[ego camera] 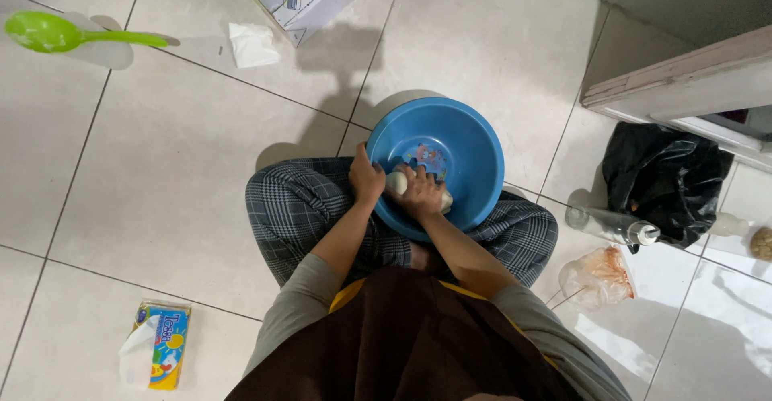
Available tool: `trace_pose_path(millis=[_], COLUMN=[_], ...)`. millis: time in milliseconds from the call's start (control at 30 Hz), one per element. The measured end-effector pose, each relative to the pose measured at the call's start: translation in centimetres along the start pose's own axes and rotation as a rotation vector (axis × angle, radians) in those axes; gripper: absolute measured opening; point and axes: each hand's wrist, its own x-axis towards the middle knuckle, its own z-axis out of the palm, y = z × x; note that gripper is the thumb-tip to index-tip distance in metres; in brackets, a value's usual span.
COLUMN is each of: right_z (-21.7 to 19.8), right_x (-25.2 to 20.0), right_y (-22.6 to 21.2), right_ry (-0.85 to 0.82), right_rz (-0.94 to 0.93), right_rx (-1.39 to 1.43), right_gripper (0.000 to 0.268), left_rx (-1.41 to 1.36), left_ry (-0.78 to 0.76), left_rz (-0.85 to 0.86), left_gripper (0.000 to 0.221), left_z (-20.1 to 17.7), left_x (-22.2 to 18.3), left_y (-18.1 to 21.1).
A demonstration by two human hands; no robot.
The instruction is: Kneading dough by hand in a blue basin while sitting on the floor.
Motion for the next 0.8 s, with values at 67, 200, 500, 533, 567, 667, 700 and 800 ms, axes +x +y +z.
trace_pose_path(millis=[67, 200, 500, 533, 567, 667, 700, 800], right_z=[0.5, -2.7, -2.3, -2.2, -2.1, -1.1, -0.7, -1.2], right_x=[0.8, 1.3, 6.7, 7.2, 7.7, 9.6, 10.2, 11.2], right_y=[-0.1, -1.2, 0.7, 1.1, 1.4, 2.5, 2.8, 2.8], right_ry=[0.204, 0.262, 0.358, 0.357, 0.364, 0.404, 0.438, 0.521], right_rz=[-0.037, -0.058, -0.07, -0.066, -0.068, -0.061, -0.057, -0.065], right_rx=[-0.027, 0.03, 0.147, 0.15, 0.192, 0.231, 0.226, 0.176], right_gripper=[0.061, 0.056, 0.072, 0.072, 0.067, 0.063, 0.063, 0.056], left_rx=[-0.01, -0.032, -0.06, -0.056, -0.066, -0.05, -0.026, -0.049], left_ry=[-0.004, -0.018, -0.019, -0.022, -0.022, -0.02, -0.013, 0.001], left_rz=[-0.001, -0.001, 0.004, 0.004, 0.004, 0.012, 0.02, 0.03], left_gripper=[0.043, 0.042, 0.044, 0.044, 0.044, 0.045, 0.045, 0.045], left_z=[-0.4, -0.8, 0.4, 0.2, 0.1, 0.1, 0.1, 0.1], left_x=[-0.2, -0.2, 0.8, 0.8, 0.7, 0.9, 1.0, 1.3], left_y=[0.6, 1.1, -0.6, -0.3, -0.1, 0.3, 0.3, 0.2])
